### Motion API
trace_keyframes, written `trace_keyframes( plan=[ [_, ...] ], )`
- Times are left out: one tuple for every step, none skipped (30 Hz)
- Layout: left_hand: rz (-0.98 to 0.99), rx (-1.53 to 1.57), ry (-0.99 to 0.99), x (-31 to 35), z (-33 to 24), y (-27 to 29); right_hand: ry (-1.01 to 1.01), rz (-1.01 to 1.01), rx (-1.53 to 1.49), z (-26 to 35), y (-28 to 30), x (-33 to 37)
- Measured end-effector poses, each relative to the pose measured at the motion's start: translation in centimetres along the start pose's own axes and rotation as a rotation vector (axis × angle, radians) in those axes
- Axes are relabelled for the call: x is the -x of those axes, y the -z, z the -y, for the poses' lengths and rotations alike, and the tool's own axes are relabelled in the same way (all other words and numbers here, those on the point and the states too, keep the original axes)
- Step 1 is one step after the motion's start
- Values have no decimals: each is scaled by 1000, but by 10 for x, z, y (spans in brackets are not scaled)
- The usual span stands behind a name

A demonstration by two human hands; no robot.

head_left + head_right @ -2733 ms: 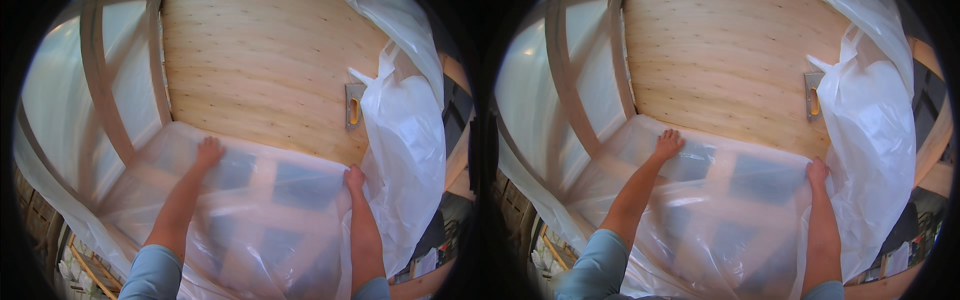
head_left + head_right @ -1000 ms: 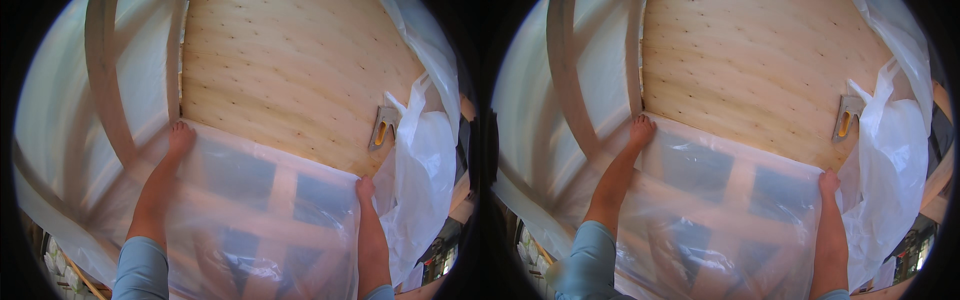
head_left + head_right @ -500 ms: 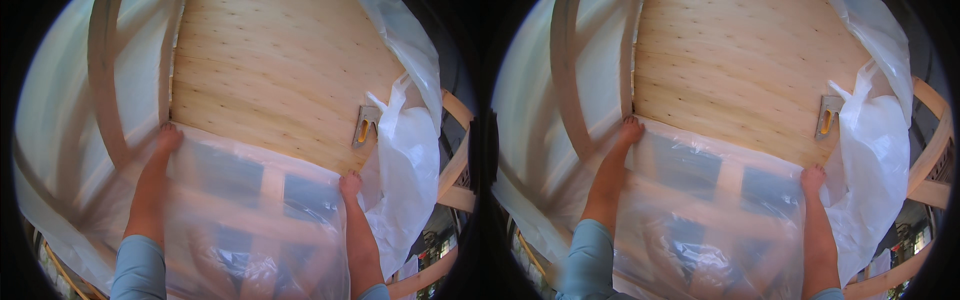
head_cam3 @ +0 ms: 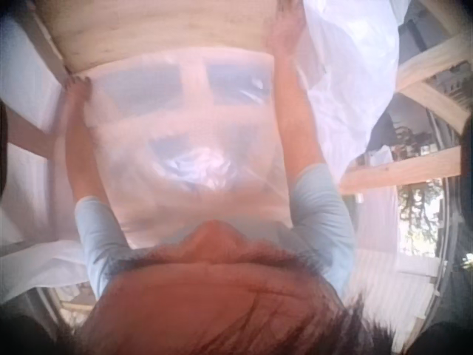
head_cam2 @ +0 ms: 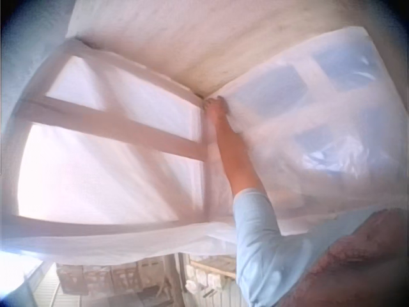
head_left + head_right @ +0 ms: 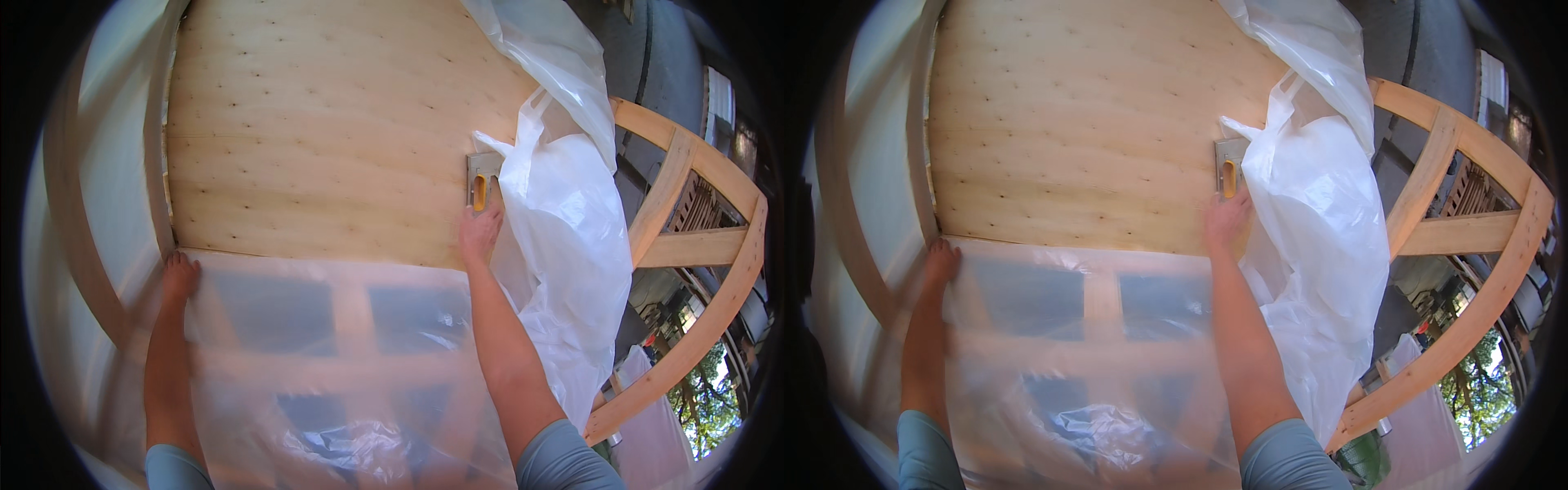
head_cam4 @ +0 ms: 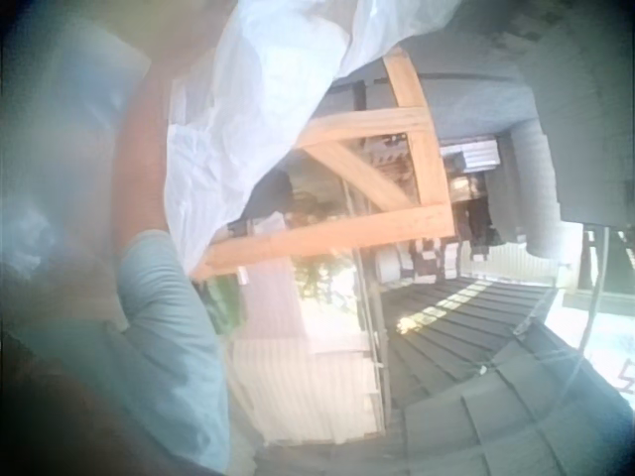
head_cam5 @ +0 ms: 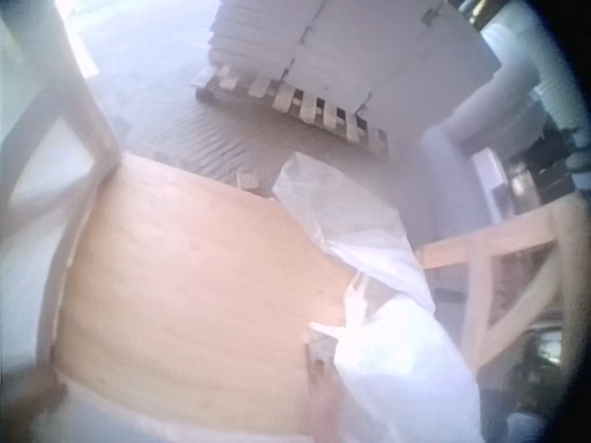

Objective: The person wraps a wooden chair frame with a large white plastic sheet, smoothing it over the surface and securing it with a staple gun. The person repeatedly staples the plastic to the chair frame, adjusting the sheet as needed.

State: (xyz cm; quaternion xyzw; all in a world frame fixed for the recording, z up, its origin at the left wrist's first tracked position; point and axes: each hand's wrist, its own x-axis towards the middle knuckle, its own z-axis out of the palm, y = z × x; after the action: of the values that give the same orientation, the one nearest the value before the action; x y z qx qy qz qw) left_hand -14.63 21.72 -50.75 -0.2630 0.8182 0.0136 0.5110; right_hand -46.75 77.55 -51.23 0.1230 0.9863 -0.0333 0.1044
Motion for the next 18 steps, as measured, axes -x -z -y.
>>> trace_keyframes(
  plan=[
    [4, 13, 5, 0, -1, 0, -11, 13, 58, -3, -5, -12],
    [11, 32, 12, 1, 0, -1, -19, 35, 120, -12, -8, -26],
    [-20, 24, -18, 1, -2, -3, -15, 72, 191, -22, -13, -40],
    [-6, 11, -7, 2, -1, -4, -132, 258, 261, -29, -19, -59],
    [-59, 11, -57, 6, 1, -4, -141, 360, 260, -35, -24, -78],
    [-63, -2, -55, 7, 0, -4, -24, 257, 191, -39, -29, -84],
    [-94, 34, -32, 9, 0, -4, 64, 196, 141, -39, -37, -91],
    [-77, 53, -15, 10, 0, -2, 40, 272, 59, -40, -38, -96],
    [-61, 66, 8, 10, -2, -1, -2, 350, -114, -38, -37, -99],
    [-74, 89, 23, 10, -5, 1, -74, 437, -357, -33, -37, -100],
    [-57, 77, 40, 10, -5, 3, 8, 487, -298, -31, -26, -95],
    [-45, 72, 53, 9, -7, 5, 52, 479, -229, -24, -18, -91],
    [-27, 66, 60, 9, -9, 6, 60, 468, -124, -17, -9, -85],
    [-46, 81, 59, 11, -9, 7, 80, 457, -20, -9, 1, -78],
    [-68, 96, 57, 11, -10, 8, 67, 417, 182, 0, 9, -71],
    [-67, 96, 68, 11, -11, 9, 90, 403, 274, 7, 14, -59],
    [-64, 111, 59, 12, -12, 9, 127, 382, 355, 13, 19, -49],
    [-46, 116, 68, 12, -11, 9, 181, 348, 438, 18, 24, -42]
  ],
)
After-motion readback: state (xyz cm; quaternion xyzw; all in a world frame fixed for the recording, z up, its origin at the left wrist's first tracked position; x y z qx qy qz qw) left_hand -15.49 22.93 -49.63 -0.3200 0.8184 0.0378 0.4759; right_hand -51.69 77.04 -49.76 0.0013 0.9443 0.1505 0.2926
